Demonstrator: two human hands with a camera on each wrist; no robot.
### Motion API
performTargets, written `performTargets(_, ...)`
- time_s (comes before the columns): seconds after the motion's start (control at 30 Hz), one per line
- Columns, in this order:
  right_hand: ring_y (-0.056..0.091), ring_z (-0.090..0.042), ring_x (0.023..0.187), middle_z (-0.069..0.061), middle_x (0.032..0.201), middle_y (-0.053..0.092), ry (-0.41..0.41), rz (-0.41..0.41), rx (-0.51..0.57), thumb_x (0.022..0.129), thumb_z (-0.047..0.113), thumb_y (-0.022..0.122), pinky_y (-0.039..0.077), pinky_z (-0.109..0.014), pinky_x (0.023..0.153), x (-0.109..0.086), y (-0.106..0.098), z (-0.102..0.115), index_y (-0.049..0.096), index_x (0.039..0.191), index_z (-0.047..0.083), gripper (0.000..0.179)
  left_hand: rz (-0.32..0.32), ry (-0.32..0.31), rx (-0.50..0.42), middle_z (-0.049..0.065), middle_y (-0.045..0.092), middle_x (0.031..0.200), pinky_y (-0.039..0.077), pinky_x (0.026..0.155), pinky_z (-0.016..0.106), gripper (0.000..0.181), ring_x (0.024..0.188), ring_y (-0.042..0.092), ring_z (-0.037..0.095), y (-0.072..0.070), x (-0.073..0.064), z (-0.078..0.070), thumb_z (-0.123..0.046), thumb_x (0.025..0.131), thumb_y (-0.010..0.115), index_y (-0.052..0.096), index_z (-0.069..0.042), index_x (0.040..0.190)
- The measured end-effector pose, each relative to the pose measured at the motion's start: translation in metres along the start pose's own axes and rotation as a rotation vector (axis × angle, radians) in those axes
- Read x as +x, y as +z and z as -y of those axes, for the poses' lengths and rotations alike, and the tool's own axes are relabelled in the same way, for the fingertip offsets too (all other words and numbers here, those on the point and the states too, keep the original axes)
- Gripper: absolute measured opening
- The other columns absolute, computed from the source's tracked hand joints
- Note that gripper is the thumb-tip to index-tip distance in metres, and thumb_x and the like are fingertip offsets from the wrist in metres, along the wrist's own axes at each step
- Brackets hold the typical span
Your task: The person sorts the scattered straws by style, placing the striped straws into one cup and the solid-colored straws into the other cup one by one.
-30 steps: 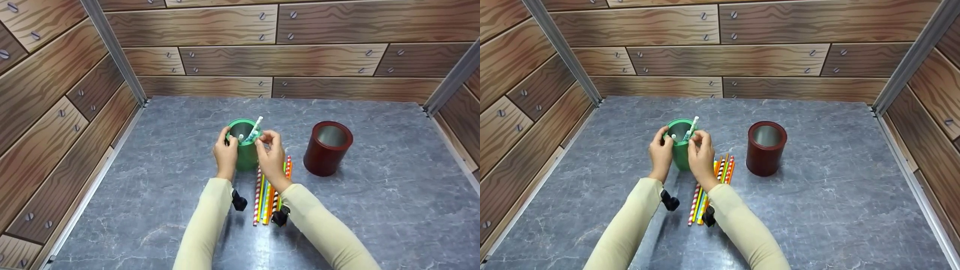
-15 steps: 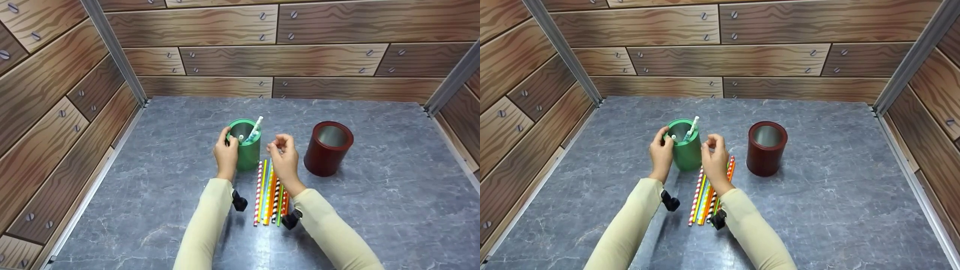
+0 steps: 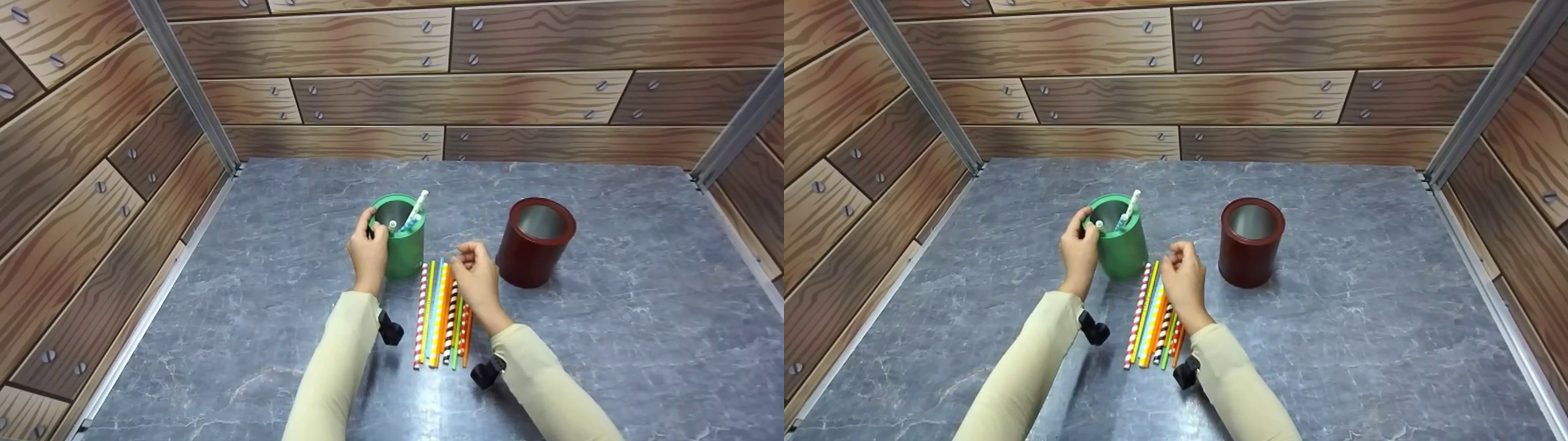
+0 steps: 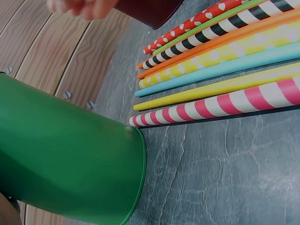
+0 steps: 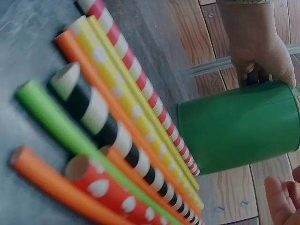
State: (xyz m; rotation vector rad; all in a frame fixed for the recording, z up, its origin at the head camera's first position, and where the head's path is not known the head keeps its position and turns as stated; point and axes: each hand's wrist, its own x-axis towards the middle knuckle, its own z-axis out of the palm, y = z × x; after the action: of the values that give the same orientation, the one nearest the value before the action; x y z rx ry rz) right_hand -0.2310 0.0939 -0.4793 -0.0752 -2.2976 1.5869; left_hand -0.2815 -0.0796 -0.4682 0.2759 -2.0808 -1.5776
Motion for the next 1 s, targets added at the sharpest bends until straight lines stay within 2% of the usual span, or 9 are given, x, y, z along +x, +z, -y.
performTargets(0.2, 0.056, -0.017, 0.072, -0.009, 0.082, 0.063, 0.078, 0.01, -0.106, 0.077, 0.009, 0.064, 0.044, -0.025, 0.066, -0.001, -0.005, -0.011, 0.059, 0.098, 0.003, 0.023, 0.01, -0.011, -0.01, 0.01, 0.066, 0.1, 0.038, 0.061, 0.025, 0.038, 0.065, 0.046, 0.015, 0.0, 0.0, 0.0, -0.013, 0.085, 0.048, 0.061, -0.014, 0.121)
performTargets(0.37, 0.06, -0.024, 0.075, -0.015, 0.084, 0.061, 0.119, 0.085, -0.171, 0.074, 0.01, 0.068, 0.046, -0.028, 0.067, -0.004, -0.009, -0.023, 0.057, 0.104, -0.004, 0.034, 0.005, -0.008, -0.001, 0.008, 0.066, 0.103, 0.039, 0.062, 0.025, 0.038, 0.068, 0.047, 0.015, -0.001, 0.0, 0.001, -0.013, 0.085, 0.048, 0.062, -0.015, 0.121)
performTargets(0.53, 0.056, -0.03, 0.083, -0.021, 0.09, 0.058, 0.152, 0.167, -0.237, 0.072, 0.013, 0.073, 0.045, -0.035, 0.073, -0.005, -0.014, -0.031, 0.052, 0.112, -0.009, 0.05, -0.001, 0.015, 0.01, 0.006, 0.066, 0.107, 0.039, 0.064, 0.026, 0.038, 0.069, 0.048, 0.015, -0.001, 0.0, 0.0, -0.013, 0.085, 0.048, 0.062, -0.014, 0.12)
performTargets(0.77, 0.055, -0.036, 0.095, -0.028, 0.101, 0.06, 0.269, 0.276, -0.293, 0.072, 0.018, 0.074, 0.043, -0.043, 0.084, -0.004, -0.017, -0.036, 0.039, 0.128, -0.01, 0.072, -0.004, 0.016, 0.012, 0.007, 0.066, 0.111, 0.043, 0.068, 0.028, 0.038, 0.075, 0.052, 0.015, 0.0, 0.001, 0.001, -0.013, 0.085, 0.048, 0.062, -0.013, 0.12)
performTargets(1.0, 0.055, -0.034, 0.095, -0.026, 0.103, 0.059, 0.299, 0.327, -0.356, 0.07, 0.018, 0.073, 0.043, -0.043, 0.083, -0.003, -0.015, -0.037, 0.039, 0.126, -0.01, 0.071, 0.009, 0.014, 0.007, 0.007, 0.066, 0.107, 0.04, 0.064, 0.027, 0.039, 0.069, 0.049, 0.015, -0.001, -0.001, 0.001, -0.013, 0.085, 0.047, 0.061, -0.013, 0.121)
